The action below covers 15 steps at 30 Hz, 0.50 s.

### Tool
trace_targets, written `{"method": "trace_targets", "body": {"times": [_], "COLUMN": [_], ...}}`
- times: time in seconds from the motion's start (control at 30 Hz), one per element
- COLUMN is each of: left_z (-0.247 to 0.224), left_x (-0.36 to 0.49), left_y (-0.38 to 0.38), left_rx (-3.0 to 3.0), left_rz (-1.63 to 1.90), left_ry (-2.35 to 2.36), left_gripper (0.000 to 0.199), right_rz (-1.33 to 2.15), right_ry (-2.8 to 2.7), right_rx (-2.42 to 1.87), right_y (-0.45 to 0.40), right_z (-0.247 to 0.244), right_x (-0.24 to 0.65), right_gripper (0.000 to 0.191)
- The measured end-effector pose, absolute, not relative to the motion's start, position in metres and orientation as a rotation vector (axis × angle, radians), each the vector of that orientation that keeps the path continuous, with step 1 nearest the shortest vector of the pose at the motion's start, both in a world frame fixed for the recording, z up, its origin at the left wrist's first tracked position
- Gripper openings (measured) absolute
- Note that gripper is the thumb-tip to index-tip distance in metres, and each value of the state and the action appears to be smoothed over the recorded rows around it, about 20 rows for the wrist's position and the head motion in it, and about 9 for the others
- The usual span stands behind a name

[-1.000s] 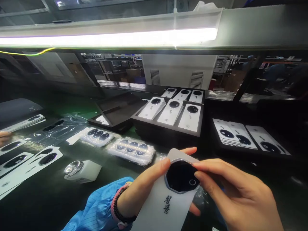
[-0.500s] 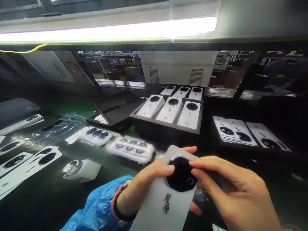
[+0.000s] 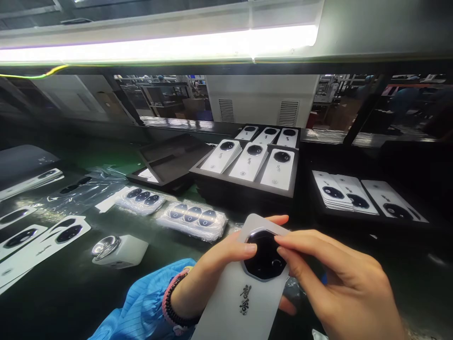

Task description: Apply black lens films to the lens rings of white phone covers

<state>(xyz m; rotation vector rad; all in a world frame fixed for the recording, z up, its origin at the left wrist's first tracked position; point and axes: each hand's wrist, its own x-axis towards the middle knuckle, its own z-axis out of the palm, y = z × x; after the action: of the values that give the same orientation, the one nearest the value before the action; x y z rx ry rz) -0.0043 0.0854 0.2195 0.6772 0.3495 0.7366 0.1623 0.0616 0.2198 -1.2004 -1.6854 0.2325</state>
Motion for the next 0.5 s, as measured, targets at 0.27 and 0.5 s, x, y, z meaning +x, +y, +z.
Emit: {"method": "trace_targets", "body": {"times": [0.27,0.5], "left_z": [0.216,0.203], "left_x": [-0.006,-0.002], "left_y": [0.082,0.085], "left_rx": [0.671,0.670], "left_rz": [0.717,0.734], "left_ry": [0.379,0.294], "left_gripper": [0.047,0.057], "right_rz": [0.165,0.108], "right_ry": [-1.719,-1.723], "right_rx": [-1.181,-1.180], "right_y": [0.059,0.060], "right_z": [0.218,0.218], "right_x": [0.157,0.155], "right_gripper": [0.010,0.011]}}
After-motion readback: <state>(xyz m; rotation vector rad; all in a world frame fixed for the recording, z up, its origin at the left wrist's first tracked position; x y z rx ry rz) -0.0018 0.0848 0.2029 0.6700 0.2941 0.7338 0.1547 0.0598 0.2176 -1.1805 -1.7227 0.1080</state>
